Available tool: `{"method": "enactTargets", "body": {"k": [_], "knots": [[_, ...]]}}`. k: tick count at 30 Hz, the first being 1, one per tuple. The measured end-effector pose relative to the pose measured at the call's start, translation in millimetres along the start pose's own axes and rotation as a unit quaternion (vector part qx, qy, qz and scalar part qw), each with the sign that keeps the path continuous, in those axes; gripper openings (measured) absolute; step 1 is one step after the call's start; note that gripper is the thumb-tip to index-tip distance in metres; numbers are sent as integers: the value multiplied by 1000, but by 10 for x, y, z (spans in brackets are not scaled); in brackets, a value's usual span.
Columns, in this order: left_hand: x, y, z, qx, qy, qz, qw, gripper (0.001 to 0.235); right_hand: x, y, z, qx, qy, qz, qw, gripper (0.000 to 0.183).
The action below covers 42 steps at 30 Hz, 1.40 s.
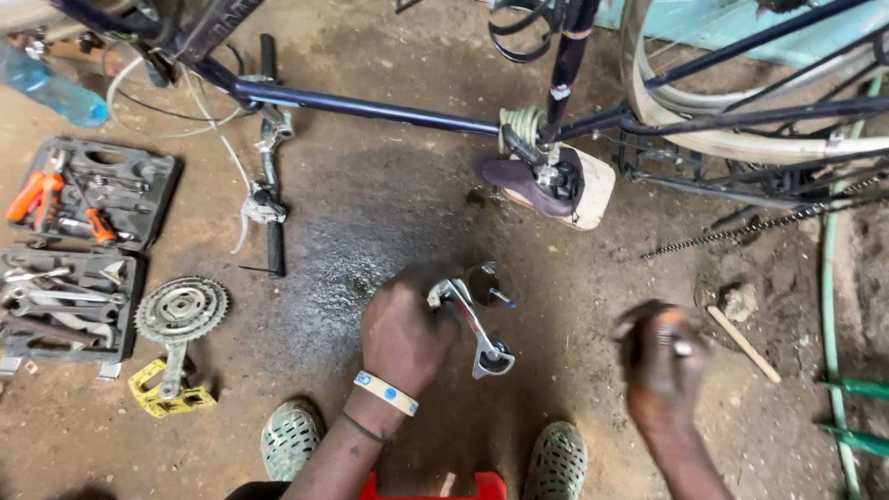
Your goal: The person disassembles a bicycle derailleur, removes a bolt and spring, and cleans the chain with a toothbrush. They then use a wrench to tighten a bolt on the derailleur.
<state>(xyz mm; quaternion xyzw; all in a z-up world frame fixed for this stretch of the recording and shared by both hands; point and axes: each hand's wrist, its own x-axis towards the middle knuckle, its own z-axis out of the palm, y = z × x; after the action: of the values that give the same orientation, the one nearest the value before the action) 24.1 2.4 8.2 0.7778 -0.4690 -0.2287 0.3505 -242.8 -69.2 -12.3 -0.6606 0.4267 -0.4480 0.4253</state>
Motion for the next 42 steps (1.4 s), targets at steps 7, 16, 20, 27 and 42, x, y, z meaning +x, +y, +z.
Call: {"method": "enactTargets", "body": {"k": [7,16,20,27,42], "knots": [[-27,12,52,6,3,17,1000,45,-13,-361,406,-54,-124,-51,989,46],[-6,1,-57,-67,-18,-8,998,52,138,-254,18,-10,21,-31,999,61],[5,-18,-7,-89,15,26,996,49,51,-103,108,-16,38,35,998,61],[25,33,10,-234,42,-56,970,37,-36,-268,452,-24,-179,117,977,47],[40,-276,424,-812,-282,-288,422,35,80,-315,912,37,-9,105,994,13]]}}
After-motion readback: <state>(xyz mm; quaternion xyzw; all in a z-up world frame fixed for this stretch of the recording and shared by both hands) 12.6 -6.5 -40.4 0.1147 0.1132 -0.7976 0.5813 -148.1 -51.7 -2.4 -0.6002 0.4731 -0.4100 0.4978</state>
